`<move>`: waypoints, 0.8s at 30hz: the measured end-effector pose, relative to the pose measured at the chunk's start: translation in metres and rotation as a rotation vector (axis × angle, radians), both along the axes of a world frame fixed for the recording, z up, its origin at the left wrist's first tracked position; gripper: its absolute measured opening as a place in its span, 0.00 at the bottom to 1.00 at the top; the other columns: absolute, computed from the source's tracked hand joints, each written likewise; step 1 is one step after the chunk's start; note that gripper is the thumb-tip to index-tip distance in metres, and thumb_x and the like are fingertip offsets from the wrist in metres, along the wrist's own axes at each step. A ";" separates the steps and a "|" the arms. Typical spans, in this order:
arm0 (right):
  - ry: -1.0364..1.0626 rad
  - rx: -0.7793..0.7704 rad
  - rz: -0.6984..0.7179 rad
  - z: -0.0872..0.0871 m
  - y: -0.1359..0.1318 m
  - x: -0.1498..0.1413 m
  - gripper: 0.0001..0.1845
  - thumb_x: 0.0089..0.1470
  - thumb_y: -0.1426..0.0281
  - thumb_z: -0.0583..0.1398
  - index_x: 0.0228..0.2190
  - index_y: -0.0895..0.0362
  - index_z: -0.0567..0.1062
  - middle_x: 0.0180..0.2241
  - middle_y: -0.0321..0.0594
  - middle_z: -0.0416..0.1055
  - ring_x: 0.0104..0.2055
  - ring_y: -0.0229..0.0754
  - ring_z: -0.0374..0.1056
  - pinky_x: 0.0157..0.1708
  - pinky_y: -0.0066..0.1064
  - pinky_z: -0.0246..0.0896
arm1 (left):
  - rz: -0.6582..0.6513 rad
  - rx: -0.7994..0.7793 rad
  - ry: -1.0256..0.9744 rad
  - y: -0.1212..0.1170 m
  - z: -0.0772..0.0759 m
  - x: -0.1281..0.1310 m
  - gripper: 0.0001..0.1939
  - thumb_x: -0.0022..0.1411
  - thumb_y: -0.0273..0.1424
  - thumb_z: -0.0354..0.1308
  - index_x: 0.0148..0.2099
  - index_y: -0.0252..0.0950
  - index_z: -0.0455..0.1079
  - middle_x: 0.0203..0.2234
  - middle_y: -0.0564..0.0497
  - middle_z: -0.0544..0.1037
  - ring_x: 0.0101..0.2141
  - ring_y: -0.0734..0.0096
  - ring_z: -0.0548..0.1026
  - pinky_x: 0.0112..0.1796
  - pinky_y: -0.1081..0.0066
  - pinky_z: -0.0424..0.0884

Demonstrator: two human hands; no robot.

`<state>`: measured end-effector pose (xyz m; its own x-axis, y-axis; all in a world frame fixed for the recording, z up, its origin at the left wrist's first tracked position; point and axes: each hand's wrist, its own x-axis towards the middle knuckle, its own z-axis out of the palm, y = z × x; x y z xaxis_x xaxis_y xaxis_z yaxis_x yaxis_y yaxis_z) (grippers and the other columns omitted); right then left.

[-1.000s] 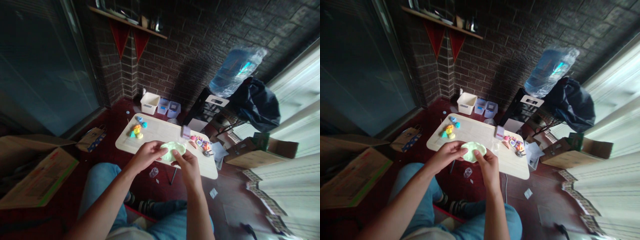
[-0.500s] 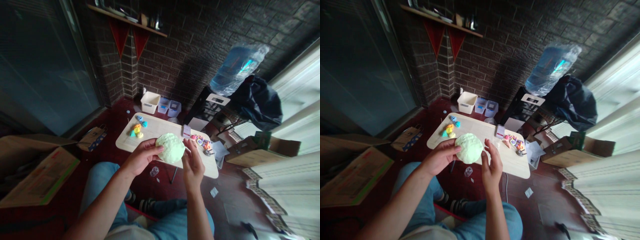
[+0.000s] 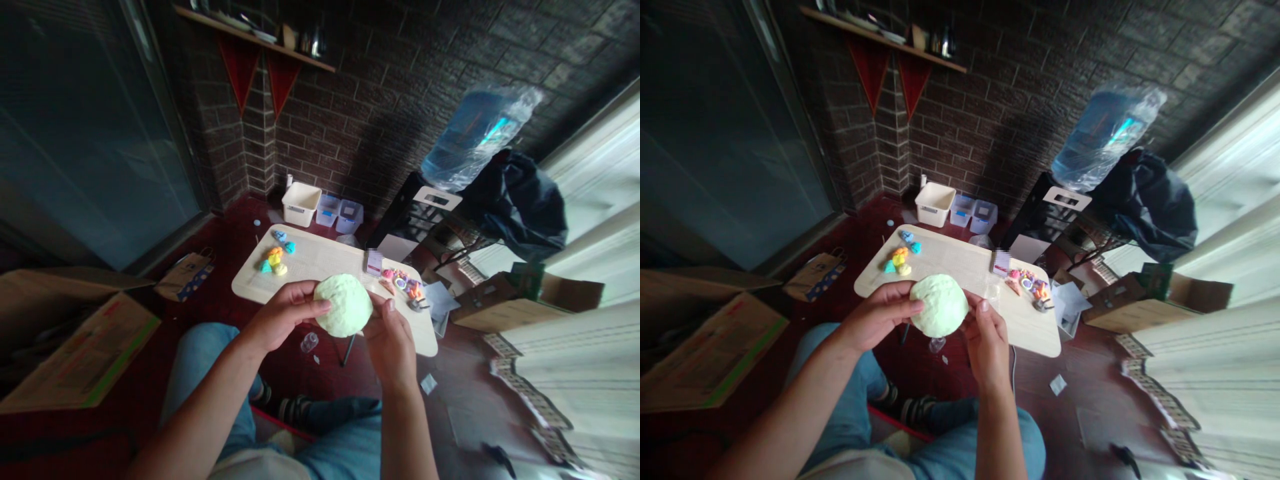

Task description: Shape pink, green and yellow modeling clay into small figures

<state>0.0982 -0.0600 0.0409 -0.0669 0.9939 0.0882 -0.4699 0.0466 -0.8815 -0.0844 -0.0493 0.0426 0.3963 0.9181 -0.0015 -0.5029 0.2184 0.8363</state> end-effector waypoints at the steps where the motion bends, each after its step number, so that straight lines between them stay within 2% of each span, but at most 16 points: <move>1: -0.018 0.008 0.007 0.000 0.000 0.001 0.18 0.55 0.55 0.62 0.39 0.54 0.82 0.38 0.44 0.81 0.39 0.48 0.76 0.39 0.39 0.71 | 0.002 0.018 0.021 0.000 0.000 0.000 0.13 0.55 0.31 0.66 0.43 0.32 0.77 0.30 0.49 0.82 0.30 0.72 0.79 0.35 0.73 0.75; 4: -0.141 0.031 0.040 -0.003 -0.002 0.002 0.12 0.52 0.62 0.66 0.39 0.52 0.81 0.36 0.40 0.80 0.37 0.45 0.75 0.37 0.35 0.71 | 0.010 0.095 0.136 0.000 -0.001 -0.001 0.15 0.56 0.32 0.66 0.45 0.32 0.76 0.32 0.48 0.82 0.33 0.71 0.79 0.37 0.73 0.75; 6: -0.259 0.096 -0.014 -0.004 -0.004 0.002 0.10 0.52 0.68 0.67 0.39 0.50 0.80 0.36 0.37 0.80 0.35 0.42 0.75 0.36 0.33 0.70 | 0.081 0.208 0.282 -0.001 -0.001 -0.002 0.16 0.56 0.33 0.66 0.46 0.33 0.75 0.33 0.48 0.82 0.34 0.68 0.80 0.36 0.72 0.76; 8: -0.395 0.294 -0.161 -0.003 -0.006 0.002 0.11 0.52 0.73 0.66 0.38 0.49 0.80 0.35 0.36 0.78 0.37 0.41 0.74 0.38 0.34 0.70 | 0.265 0.467 0.442 -0.003 0.000 -0.003 0.13 0.56 0.30 0.66 0.45 0.34 0.75 0.35 0.48 0.82 0.36 0.66 0.80 0.39 0.69 0.77; 10: -0.564 0.592 -0.319 0.001 -0.010 0.004 0.12 0.51 0.77 0.65 0.37 0.49 0.79 0.37 0.37 0.77 0.42 0.44 0.72 0.43 0.40 0.68 | 0.487 0.855 0.535 -0.007 0.002 -0.005 0.10 0.56 0.23 0.64 0.42 0.36 0.75 0.38 0.48 0.82 0.41 0.66 0.79 0.45 0.65 0.77; 12: -0.744 0.862 -0.438 0.006 -0.014 0.006 0.15 0.51 0.80 0.63 0.37 0.51 0.80 0.41 0.39 0.76 0.47 0.48 0.70 0.48 0.47 0.66 | 0.642 1.199 0.571 -0.012 0.005 -0.008 0.13 0.57 0.16 0.61 0.42 0.36 0.74 0.42 0.47 0.80 0.46 0.64 0.78 0.51 0.58 0.74; 14: -0.885 1.021 -0.531 0.012 -0.020 0.009 0.18 0.51 0.84 0.60 0.39 0.52 0.80 0.45 0.41 0.75 0.50 0.51 0.69 0.49 0.50 0.65 | 0.749 1.380 0.616 -0.015 0.008 -0.010 0.14 0.57 0.14 0.59 0.43 0.34 0.73 0.45 0.45 0.78 0.49 0.61 0.76 0.52 0.54 0.73; 19: -1.007 1.135 -0.659 0.018 -0.028 0.011 0.19 0.50 0.84 0.61 0.39 0.52 0.80 0.46 0.40 0.75 0.50 0.52 0.69 0.46 0.47 0.68 | 0.948 1.465 0.705 -0.016 0.006 -0.010 0.10 0.59 0.19 0.60 0.43 0.36 0.73 0.45 0.47 0.76 0.50 0.61 0.76 0.49 0.56 0.77; 24: -1.045 1.160 -0.659 0.021 -0.029 0.014 0.20 0.51 0.84 0.60 0.40 0.51 0.80 0.47 0.40 0.75 0.50 0.52 0.70 0.46 0.46 0.69 | 1.000 1.463 0.712 -0.014 0.004 -0.008 0.11 0.59 0.20 0.61 0.43 0.38 0.73 0.46 0.48 0.76 0.50 0.61 0.75 0.48 0.57 0.77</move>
<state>0.1121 -0.0886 0.0617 -0.1948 0.3234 0.9260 0.6096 0.7795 -0.1440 -0.0929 -0.0636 0.0463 0.0726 0.2120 0.9746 0.4902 -0.8586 0.1502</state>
